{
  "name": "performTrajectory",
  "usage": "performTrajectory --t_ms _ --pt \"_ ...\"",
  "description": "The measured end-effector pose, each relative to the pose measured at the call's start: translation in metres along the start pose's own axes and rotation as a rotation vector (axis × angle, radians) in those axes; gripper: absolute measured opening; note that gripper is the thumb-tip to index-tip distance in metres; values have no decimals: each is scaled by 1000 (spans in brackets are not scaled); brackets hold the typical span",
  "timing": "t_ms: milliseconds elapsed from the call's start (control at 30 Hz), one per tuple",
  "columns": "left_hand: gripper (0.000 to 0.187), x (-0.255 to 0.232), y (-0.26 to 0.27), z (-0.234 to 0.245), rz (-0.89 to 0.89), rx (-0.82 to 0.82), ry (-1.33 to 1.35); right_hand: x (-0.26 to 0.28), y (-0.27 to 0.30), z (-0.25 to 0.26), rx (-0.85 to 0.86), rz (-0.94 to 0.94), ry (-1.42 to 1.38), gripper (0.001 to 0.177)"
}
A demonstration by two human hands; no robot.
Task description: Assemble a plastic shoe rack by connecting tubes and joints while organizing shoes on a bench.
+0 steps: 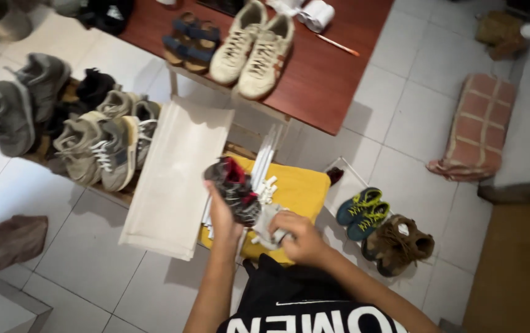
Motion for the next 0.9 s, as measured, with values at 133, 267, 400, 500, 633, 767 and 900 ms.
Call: performTrajectory --t_ms 133,267,400,500,633,767,900 --pt "78 10 16 0 -46 -59 -31 -50 25 45 4 -449 -181 23" --pt "82 64 39 -39 88 -94 -184 -80 58 49 68 -794 -305 19" --pt "82 136 19 -45 185 -106 -390 -126 104 36 -74 -1062 -683 38" --pt "72 177 7 -50 245 -22 -353 -155 143 38 -288 -1229 -981 40" --pt "71 215 5 -81 254 253 -492 -201 189 54 -531 -1350 -1043 78" --pt "49 289 -90 -14 -207 553 -1198 -280 238 86 -681 -1393 -938 54" --pt "56 336 -135 23 -756 645 -1850 -360 261 128 -803 -1457 -731 71"
Point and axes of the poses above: each hand's wrist, its own y-axis away from the middle knuckle, its own z-axis out of the back of the hand, x = y × z, the point moved 4 cm from there along -y, towards the middle knuckle, and after that the axes turned 1 degree about -y, right-handed, at the moved point
